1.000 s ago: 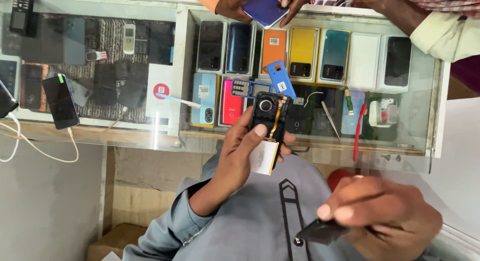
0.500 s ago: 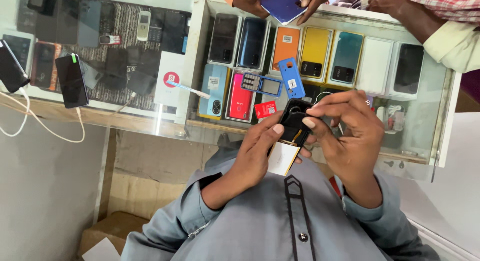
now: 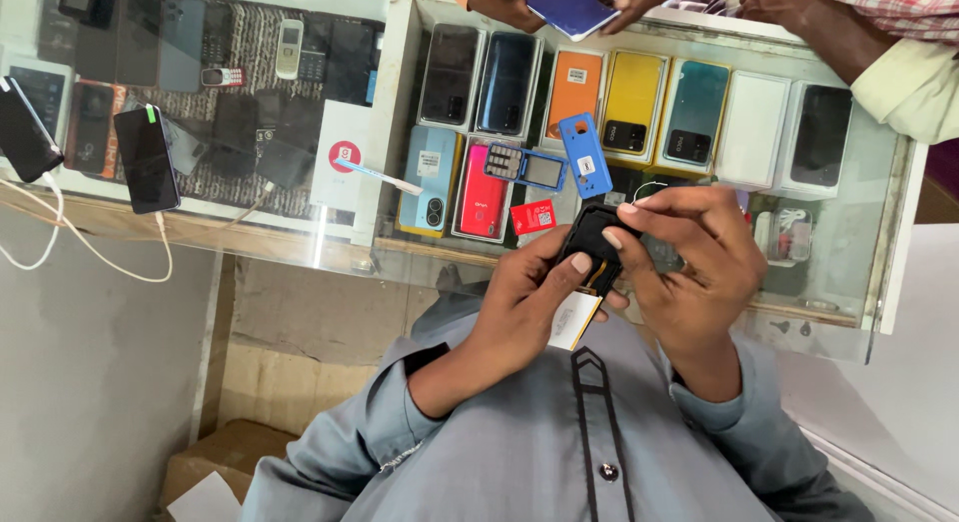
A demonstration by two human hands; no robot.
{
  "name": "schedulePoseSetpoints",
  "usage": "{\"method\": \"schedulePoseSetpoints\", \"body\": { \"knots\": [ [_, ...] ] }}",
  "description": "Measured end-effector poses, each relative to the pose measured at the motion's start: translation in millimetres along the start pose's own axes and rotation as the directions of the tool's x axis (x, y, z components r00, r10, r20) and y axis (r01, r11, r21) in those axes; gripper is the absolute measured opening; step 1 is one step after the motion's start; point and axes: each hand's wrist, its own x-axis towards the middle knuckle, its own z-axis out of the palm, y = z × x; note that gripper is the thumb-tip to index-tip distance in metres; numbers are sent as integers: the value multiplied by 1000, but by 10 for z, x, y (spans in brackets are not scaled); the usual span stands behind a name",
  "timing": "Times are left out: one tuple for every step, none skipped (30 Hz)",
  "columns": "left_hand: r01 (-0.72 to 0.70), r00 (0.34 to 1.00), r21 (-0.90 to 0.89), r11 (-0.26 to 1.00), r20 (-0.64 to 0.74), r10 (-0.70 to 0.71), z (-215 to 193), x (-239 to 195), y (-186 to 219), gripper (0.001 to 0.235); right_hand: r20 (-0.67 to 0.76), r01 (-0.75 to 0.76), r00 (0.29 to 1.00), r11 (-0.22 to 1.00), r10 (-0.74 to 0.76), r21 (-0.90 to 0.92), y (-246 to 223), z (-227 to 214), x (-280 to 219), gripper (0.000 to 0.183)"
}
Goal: The person disassembles a blue feature phone, removes the battery and SIM card, and uses a screwdriver to adjust internal components. They then reassemble the phone, insert the battery and SIM card, and test the device by powering it on and navigating the interface.
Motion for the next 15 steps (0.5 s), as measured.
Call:
{"method": "schedulePoseSetpoints", "body": {
  "knots": [
    [-7, 1000, 39, 999, -3, 8, 10, -2, -6, 33, -8, 21, 1000, 999, -21, -36, -4, 5, -14, 23],
    [-16, 1000, 78, 997, -5, 16, 21, 4, -10, 32, -17, 43, 999, 996, -44, -73, -4, 10, -21, 22],
    [-25, 1000, 118, 993, -6, 25, 30, 11, -11, 32, -26, 64, 997, 992, -67, -110, -3, 13, -28, 21],
    [-22, 1000, 119, 993, -10, 23, 37, 14, -11, 32, -26, 91, 995, 988, -94, -121, -3, 14, -39, 21],
    [-19, 1000, 120, 993, -14, 21, 43, 19, -8, 32, -26, 117, 992, 984, -122, -133, -3, 13, -49, 21],
    [-18, 1000, 122, 992, -18, 21, 43, 26, 2, 32, -27, 145, 988, 979, -150, -143, 2, 18, -53, 21],
    [-43, 999, 151, 988, -7, 45, 39, 31, 16, 31, -30, 133, 990, 983, -138, -122, 12, 26, -55, 21],
    [-66, 998, 176, 982, 3, 66, 40, 28, 25, 31, -31, 120, 992, 987, -124, -103, 22, 26, -68, 20],
    [-88, 996, 201, 976, 14, 87, 41, 24, 33, 31, -32, 106, 994, 991, -109, -83, 35, 27, -82, 20],
    [-98, 995, 247, 964, 14, 97, 37, 21, 46, 31, -8, -28, 1000, 991, 30, 130, 52, 38, -95, 21],
    [-107, 994, 291, 951, 15, 108, 33, 19, 60, 32, 45, -165, 986, 929, 160, 332, 72, 50, -108, 23],
    [-115, 993, 335, 935, 14, 117, 37, 16, 72, 32, 126, -298, 954, 807, 273, 510, 94, 55, -121, 26],
    [-92, 996, 317, 944, 9, 94, 46, 16, 82, 32, 183, -366, 930, 768, 318, 525, 124, 46, -128, 22],
    [-69, 997, 299, 952, 7, 71, 52, 20, 92, 32, 239, -430, 903, 727, 358, 536, 161, 27, -130, 18],
    [-47, 999, 282, 958, 5, 47, 56, 28, 101, 33, 296, -492, 871, 682, 393, 542, 195, 14, -134, 15]
  ]
}}
